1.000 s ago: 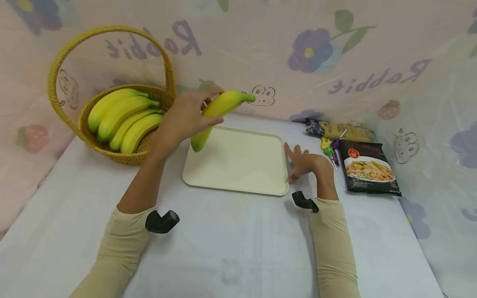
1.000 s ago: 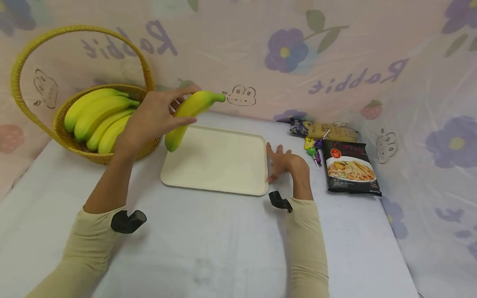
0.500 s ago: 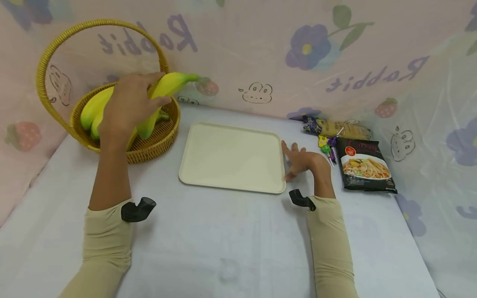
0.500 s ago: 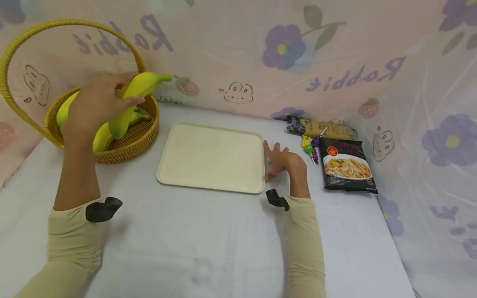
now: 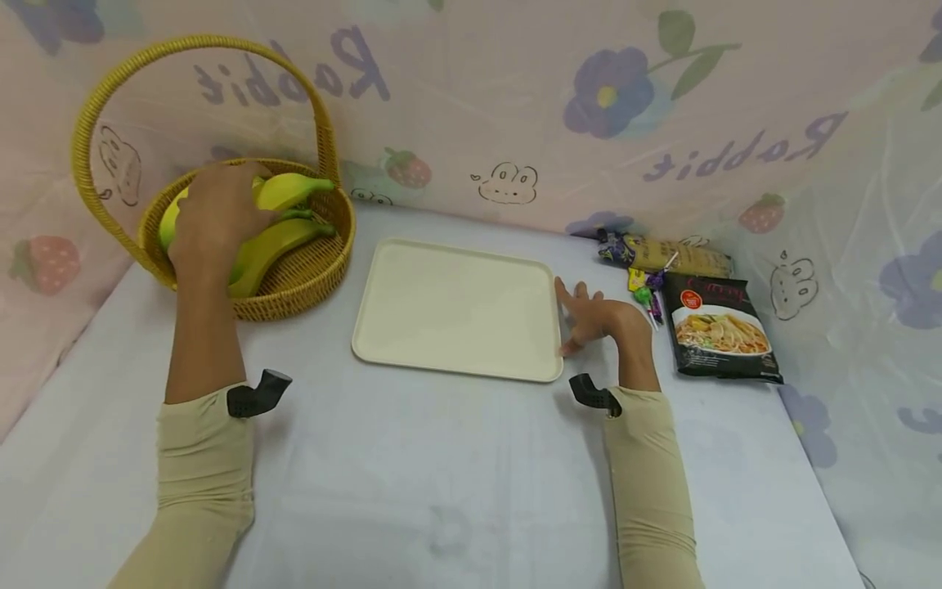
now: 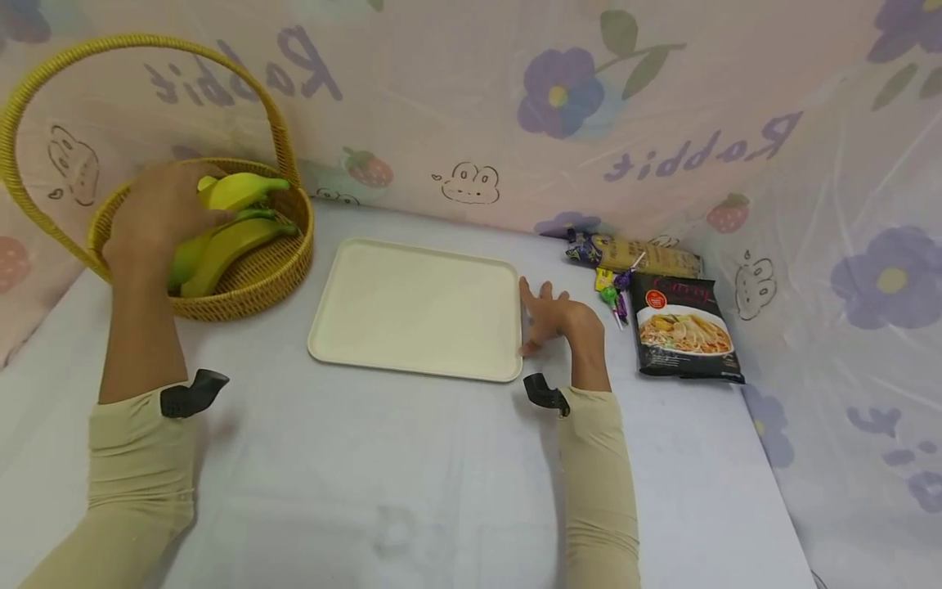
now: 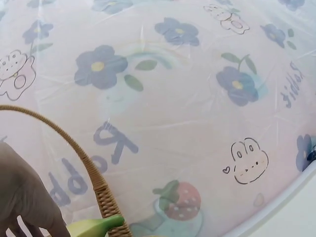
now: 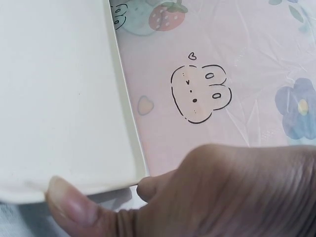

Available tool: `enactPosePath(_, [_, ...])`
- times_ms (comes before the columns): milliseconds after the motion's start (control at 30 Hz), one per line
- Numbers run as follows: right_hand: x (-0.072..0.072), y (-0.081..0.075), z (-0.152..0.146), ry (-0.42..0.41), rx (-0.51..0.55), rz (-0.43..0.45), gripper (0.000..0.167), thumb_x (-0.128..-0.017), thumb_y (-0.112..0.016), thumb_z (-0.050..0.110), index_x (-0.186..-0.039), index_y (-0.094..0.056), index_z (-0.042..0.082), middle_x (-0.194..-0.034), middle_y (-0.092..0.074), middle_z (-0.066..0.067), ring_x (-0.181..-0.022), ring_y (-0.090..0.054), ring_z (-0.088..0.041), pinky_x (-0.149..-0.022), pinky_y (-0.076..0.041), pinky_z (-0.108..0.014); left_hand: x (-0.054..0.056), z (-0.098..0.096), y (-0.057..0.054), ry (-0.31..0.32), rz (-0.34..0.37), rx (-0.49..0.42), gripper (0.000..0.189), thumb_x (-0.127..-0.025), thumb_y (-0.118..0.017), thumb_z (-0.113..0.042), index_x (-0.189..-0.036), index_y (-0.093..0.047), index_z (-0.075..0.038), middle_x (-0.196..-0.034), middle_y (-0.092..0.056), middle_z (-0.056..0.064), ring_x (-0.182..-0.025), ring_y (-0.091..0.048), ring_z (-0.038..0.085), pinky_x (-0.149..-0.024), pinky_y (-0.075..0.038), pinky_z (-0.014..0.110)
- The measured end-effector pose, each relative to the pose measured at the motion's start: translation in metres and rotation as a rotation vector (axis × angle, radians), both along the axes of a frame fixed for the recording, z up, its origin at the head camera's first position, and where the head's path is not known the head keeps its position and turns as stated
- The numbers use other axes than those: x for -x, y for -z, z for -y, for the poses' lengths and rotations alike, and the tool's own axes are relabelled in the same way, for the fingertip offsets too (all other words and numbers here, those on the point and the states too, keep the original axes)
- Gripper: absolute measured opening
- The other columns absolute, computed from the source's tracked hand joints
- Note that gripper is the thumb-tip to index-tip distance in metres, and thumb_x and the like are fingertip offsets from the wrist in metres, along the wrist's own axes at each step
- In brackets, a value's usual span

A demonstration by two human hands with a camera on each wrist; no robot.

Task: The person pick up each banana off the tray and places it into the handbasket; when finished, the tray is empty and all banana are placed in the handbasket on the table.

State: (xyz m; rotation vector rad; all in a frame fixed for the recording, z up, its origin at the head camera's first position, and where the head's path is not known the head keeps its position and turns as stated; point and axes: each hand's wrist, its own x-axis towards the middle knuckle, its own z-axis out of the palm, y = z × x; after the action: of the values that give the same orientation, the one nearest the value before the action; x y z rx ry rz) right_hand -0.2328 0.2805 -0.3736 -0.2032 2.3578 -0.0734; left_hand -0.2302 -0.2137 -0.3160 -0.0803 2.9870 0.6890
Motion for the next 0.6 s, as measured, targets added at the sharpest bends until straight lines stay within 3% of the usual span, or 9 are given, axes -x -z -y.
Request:
enactPosePath(233, [-0.002,-0.002,-0.002,0.004,-0.001,-0.009,0.129,-0.090,-0.082,0.035,-0.165,0.020,0.010,-0.168,0.018,-0.037,-0.155,0.008,-0.062,-0.122,-0.012,-0.079,0.009,0.013,0.012,-0.023,0.090,-0.033,0.070,-0.102,-0.066,-0.018,-0.162,-0.034,-0.002,-0.169,0.006,0.037,-0.152,-0.008,0.067,-0.103,-0.039,0.082])
enactPosePath(467, [-0.004,-0.003,-0.003,0.013,0.020,0.000,0.127,-0.091,-0.082,0.034,-0.165,0.019,0.011,-0.168,0.018,-0.036,-0.155,0.010,-0.061,-0.122,-0.009,-0.080,0.014,0.016,0.019,-0.017,0.122,-0.024,0.078,-0.100,-0.071,-0.019,-0.164,-0.029,-0.005,-0.166,0.020,0.038,-0.150,0.001,0.070,-0.099,-0.040,0.084])
enactPosePath(600, [-0.004,-0.003,-0.003,0.005,0.013,-0.011,0.127,-0.090,-0.082,0.035,-0.166,0.017,0.011,-0.169,0.016,-0.036,-0.155,0.008,-0.062,-0.122,-0.010,-0.080,0.017,0.016,0.022,-0.005,0.122,-0.011,0.084,-0.097,-0.075,-0.018,-0.165,-0.026,-0.006,-0.166,0.021,0.039,-0.149,0.001,0.071,-0.097,-0.042,0.083])
